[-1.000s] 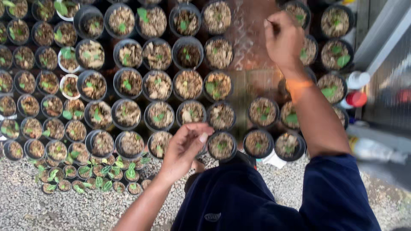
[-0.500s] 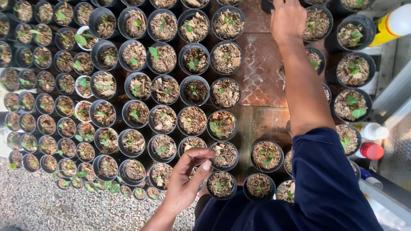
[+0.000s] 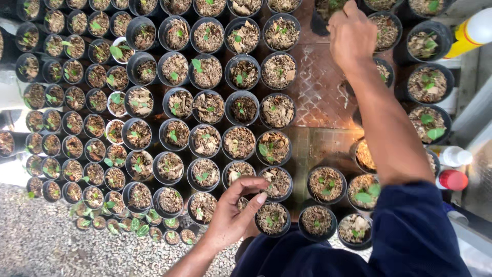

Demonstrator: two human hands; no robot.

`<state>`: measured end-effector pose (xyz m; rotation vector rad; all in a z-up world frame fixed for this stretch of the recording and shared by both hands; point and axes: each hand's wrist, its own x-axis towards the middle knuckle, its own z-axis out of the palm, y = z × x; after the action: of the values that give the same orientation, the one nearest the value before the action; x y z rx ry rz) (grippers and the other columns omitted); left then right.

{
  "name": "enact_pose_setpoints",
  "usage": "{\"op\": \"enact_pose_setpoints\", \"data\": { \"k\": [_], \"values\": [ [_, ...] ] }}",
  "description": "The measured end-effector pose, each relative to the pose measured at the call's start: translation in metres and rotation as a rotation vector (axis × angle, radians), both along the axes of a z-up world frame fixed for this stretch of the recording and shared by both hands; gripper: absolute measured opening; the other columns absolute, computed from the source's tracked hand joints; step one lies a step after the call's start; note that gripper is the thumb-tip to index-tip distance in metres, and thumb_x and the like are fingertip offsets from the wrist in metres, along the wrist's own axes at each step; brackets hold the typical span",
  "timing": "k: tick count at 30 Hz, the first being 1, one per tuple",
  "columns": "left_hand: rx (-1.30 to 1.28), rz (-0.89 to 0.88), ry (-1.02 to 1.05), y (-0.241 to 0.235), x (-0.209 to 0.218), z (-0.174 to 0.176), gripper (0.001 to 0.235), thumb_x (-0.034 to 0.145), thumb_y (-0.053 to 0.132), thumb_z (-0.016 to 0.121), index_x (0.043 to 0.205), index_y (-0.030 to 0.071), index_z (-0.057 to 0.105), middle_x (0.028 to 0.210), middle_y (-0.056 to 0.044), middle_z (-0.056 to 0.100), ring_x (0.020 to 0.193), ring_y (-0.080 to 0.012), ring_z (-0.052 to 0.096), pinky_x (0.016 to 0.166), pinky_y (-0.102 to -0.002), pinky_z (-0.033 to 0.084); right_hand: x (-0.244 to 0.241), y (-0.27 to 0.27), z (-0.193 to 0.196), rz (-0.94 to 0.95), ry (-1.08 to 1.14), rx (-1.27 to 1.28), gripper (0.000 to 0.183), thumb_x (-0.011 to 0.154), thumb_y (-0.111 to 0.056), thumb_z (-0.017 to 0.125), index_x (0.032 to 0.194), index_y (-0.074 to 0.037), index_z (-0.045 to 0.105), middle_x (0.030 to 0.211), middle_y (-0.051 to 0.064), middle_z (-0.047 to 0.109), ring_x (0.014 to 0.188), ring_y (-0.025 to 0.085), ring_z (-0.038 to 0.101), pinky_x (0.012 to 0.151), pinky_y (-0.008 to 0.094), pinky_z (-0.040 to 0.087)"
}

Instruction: The person repeatedly picks up small potted seedlings from a metal shelf, inspects the plants and soil by hand, and places them back. The person handles the seedlings one at a time, rotating the pots to view different angles.

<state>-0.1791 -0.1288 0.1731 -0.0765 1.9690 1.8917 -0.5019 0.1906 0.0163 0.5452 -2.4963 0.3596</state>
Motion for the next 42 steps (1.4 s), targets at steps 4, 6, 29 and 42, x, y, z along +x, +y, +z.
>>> {"op": "enact_pose_setpoints", "data": {
  "k": [4, 6, 29, 42],
  "values": [
    [-0.124, -0.12, 0.156, -0.009, -0.001, 0.01, 0.036, 0.097, 0.018, 0.074, 0.129, 0.004, 0.063, 0.127, -0.011, 0.07, 0.121, -0.0237, 0.068, 0.107, -0.039, 0.056, 0.107, -0.007, 0.116, 0.166, -0.014, 0.007, 0.006, 0.102, -0.01, 0.076, 0.099, -0.01, 0.072, 0.092, 0.007, 0.056, 0.083, 0.027, 0.065, 0.069, 0.039, 0.052],
    [-0.195, -0.102, 0.377, -0.016, -0.004, 0.021, 0.053, 0.092, 0.02, 0.081, 0.135, 0.004, 0.056, 0.136, -0.015, 0.063, 0.129, -0.0279, 0.063, 0.113, -0.043, 0.052, 0.167, -0.019, 0.173, 0.226, -0.089, -0.026, 0.007, 0.1, -0.009, 0.079, 0.103, -0.014, 0.075, 0.086, 0.006, 0.059, 0.074, 0.025, 0.063, 0.062, 0.038, 0.05],
    [0.032, -0.082, 0.644, -0.134, 0.148, 0.096, 0.113, 0.072, 0.026, 0.099, 0.161, 0.003, 0.032, 0.156, -0.016, 0.046, 0.148, -0.0265, 0.049, 0.128, -0.04, 0.04, 0.426, -0.168, 0.372, 0.929, -0.165, 0.102, 0.037, 0.081, -0.017, 0.069, 0.115, -0.004, 0.074, 0.095, 0.007, 0.068, 0.083, 0.023, 0.069, 0.065, 0.037, 0.053],
    [0.356, -0.075, 0.504, -0.164, 0.195, 0.112, 0.113, 0.073, 0.021, 0.099, 0.159, 0.001, 0.03, 0.158, -0.013, 0.046, 0.149, -0.0217, 0.049, 0.132, -0.042, 0.04, 0.456, -0.212, 0.399, 1.082, -0.14, -0.019, 0.038, 0.079, -0.021, 0.075, 0.113, -0.004, 0.075, 0.091, 0.004, 0.065, 0.079, 0.02, 0.068, 0.062, 0.033, 0.054]
  ]
}}
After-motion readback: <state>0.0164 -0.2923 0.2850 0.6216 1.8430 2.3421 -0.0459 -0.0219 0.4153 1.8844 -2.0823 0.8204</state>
